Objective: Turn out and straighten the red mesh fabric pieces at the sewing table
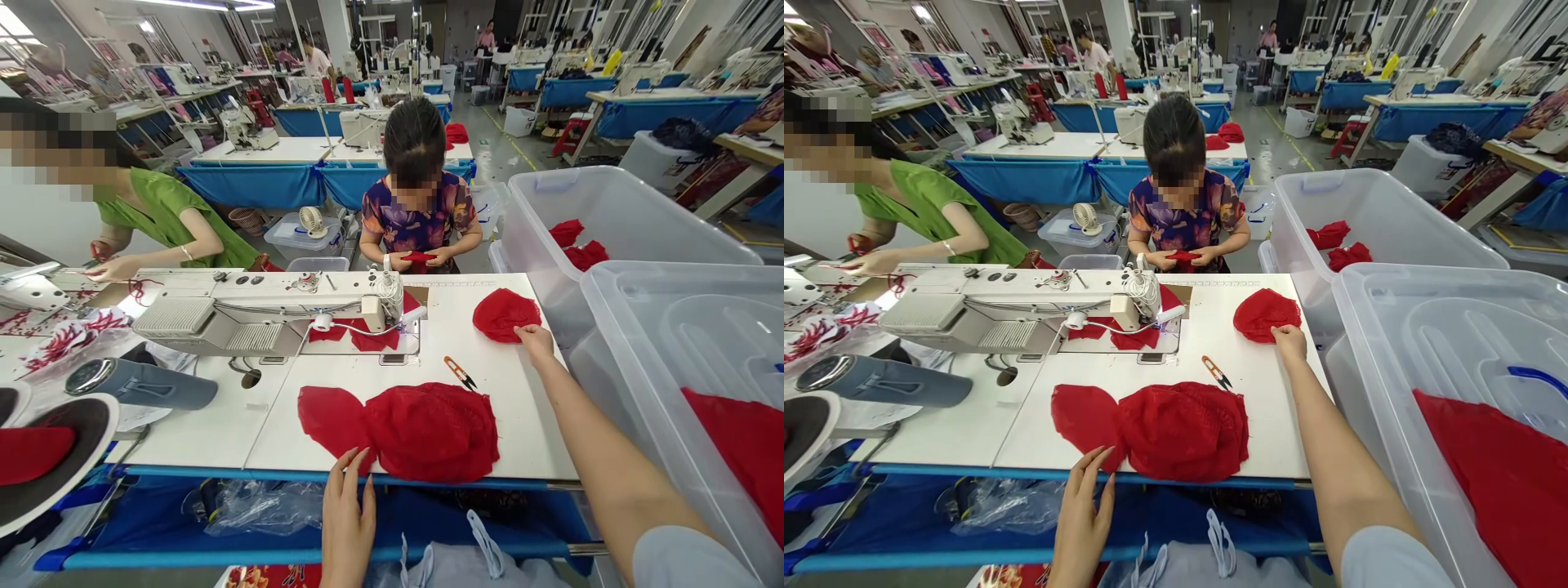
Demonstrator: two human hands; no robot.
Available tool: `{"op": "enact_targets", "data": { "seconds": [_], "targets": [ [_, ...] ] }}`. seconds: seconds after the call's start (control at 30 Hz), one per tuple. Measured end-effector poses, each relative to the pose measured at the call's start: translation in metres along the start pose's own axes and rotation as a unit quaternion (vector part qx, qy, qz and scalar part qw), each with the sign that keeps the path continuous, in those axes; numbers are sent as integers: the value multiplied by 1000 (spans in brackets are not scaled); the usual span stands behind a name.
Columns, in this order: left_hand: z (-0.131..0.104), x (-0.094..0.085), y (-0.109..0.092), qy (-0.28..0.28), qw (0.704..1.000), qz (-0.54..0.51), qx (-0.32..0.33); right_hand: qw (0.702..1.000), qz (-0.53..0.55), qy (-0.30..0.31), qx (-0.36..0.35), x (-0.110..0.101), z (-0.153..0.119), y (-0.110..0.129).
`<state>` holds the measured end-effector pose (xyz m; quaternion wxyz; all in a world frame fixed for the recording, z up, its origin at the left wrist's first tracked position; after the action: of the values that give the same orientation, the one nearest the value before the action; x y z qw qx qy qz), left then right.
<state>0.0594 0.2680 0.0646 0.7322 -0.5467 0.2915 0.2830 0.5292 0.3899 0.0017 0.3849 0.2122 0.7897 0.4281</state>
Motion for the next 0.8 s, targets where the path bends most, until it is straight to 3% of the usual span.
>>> {"op": "enact_targets", "data": {
  "seconds": [0.13, 0.27, 0.57, 0.7, 0.8],
  "targets": [
    [-2, -2, 2, -4, 1000, 1, -1, 996, -84, -22, -5, -9, -1, 5],
    [-3, -4, 3, -6, 1000, 3, -2, 995, -98, -20, -18, -4, 2, 9],
    [-9, 0, 6, 5, 1000, 17, 14, 1000, -22, 13, -14, 3, 9, 0],
    [-8, -1, 5, 6, 1000, 13, 24, 997, 48, 41, -32, 12, -3, -3],
    [-8, -4, 3, 3, 1000, 13, 27, 992, 112, 27, -49, 14, -15, 3]
  ]
}}
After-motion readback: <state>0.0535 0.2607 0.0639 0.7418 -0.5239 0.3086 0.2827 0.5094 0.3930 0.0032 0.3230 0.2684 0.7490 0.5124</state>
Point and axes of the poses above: each hand's wrist, its own z-axis towards the middle knuckle, its own x-axis out of the palm, y = z × x, the point moved 6 cm from there along z, towards the middle knuckle, and after that the axes turned 8 degrees about x, right-handed, at the moved point
